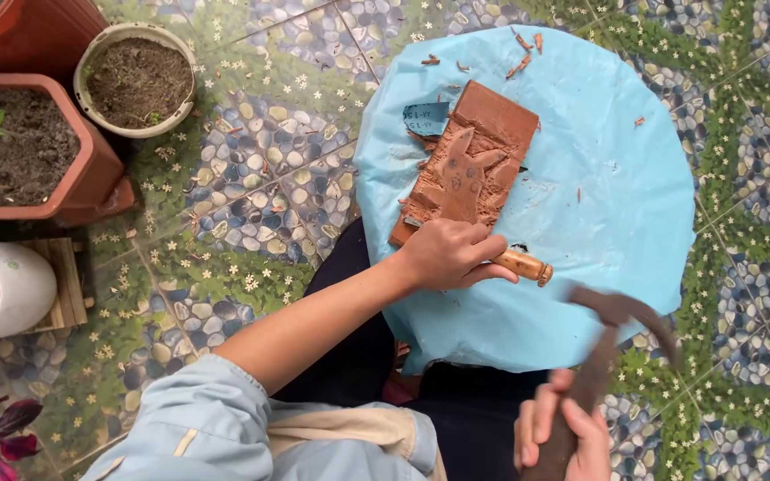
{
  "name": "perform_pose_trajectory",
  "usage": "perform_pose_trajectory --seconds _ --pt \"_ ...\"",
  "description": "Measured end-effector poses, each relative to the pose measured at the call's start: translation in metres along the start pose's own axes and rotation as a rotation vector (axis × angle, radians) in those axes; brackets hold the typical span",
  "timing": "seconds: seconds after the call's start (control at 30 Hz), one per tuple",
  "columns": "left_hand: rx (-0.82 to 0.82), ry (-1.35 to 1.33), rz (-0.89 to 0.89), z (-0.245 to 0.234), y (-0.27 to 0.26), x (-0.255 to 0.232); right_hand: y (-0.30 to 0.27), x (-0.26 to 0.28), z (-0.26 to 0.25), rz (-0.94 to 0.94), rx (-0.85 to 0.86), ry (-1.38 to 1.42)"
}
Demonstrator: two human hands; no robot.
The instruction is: Carving a design into a wooden block using a chisel and hammer
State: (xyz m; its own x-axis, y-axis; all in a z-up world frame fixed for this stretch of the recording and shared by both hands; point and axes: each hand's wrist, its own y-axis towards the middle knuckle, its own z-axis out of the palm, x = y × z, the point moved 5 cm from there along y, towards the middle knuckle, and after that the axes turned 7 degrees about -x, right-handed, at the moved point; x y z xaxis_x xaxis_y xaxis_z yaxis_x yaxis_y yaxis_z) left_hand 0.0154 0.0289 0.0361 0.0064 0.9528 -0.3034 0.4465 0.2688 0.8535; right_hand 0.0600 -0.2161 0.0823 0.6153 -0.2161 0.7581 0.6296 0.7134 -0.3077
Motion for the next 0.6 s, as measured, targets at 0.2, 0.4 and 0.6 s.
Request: perform_pose_trajectory --seconds 0.2,0.4,0.6 --pt "-0.005 -0.028 -0.010 -0.010 0.006 0.005 -0.002 0.011 0.021 -0.147 -0.155 0.143" --pt "0.067 -0.230 0.164 -0.014 0.005 -0.014 -0.004 0.005 -0.032 -0.079 -0.323 0.219" --pt "0.109 -0.172 -0.571 -0.068 0.037 0.053 -0.015 0.015 -0.149 -0.209 -0.358 0.255"
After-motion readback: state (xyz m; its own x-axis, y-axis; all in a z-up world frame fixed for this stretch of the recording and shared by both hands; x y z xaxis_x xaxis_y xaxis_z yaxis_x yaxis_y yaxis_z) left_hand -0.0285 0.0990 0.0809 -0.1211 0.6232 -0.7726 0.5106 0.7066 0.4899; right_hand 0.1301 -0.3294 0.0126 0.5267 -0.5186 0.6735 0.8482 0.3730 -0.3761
